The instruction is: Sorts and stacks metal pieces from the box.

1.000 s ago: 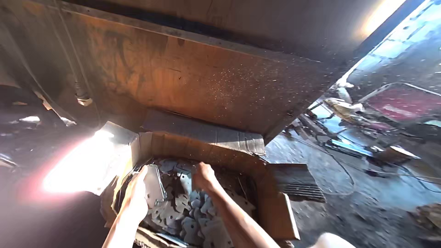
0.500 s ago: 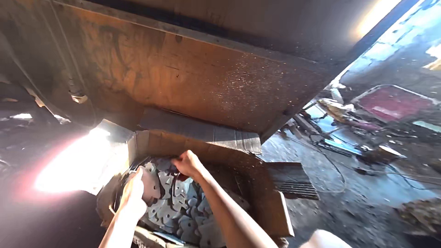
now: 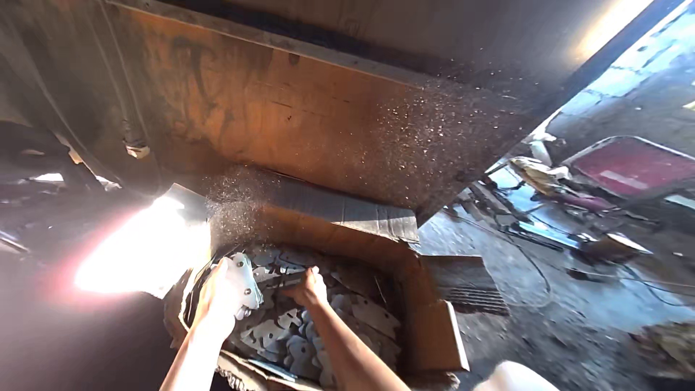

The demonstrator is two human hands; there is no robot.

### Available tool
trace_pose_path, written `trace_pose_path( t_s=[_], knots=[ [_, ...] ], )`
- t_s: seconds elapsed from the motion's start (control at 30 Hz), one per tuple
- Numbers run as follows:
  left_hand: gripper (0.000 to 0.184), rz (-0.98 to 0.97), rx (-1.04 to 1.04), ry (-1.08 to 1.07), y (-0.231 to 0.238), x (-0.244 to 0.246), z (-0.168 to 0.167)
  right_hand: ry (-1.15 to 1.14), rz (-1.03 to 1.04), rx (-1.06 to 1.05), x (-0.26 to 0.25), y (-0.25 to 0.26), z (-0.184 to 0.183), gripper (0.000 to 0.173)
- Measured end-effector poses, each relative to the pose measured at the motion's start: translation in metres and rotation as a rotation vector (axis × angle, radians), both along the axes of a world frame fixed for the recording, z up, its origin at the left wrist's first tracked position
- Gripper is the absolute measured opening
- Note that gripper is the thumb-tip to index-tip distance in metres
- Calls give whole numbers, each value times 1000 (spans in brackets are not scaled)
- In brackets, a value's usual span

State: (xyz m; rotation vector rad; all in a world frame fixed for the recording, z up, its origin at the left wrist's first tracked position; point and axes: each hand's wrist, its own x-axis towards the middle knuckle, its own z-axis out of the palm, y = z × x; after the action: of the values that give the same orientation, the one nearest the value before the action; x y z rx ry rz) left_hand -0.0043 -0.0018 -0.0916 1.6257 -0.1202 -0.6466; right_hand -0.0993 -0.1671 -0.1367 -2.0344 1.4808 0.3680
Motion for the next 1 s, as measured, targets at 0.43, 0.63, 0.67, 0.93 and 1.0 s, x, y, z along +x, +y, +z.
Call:
trace_pose_path(
  t_s=[0.43, 0.63, 0.67, 0.93, 1.0],
  knots=[
    [30, -40, 37, -53, 1, 3, 4, -103, -175, 34, 4, 24, -5, 75],
    [39, 41, -167, 71, 4, 2, 0, -92, -177, 30, 15, 24, 10, 69],
    [43, 61, -177, 88, 4, 3, -2, -98, -139, 23, 16, 21, 17, 63],
    [44, 59, -114, 32, 11, 7, -9, 11, 299, -49, 18, 12, 43, 46],
    [40, 26, -102, 13, 12, 7, -12, -50, 314, 22, 10, 4, 21, 42]
  ],
)
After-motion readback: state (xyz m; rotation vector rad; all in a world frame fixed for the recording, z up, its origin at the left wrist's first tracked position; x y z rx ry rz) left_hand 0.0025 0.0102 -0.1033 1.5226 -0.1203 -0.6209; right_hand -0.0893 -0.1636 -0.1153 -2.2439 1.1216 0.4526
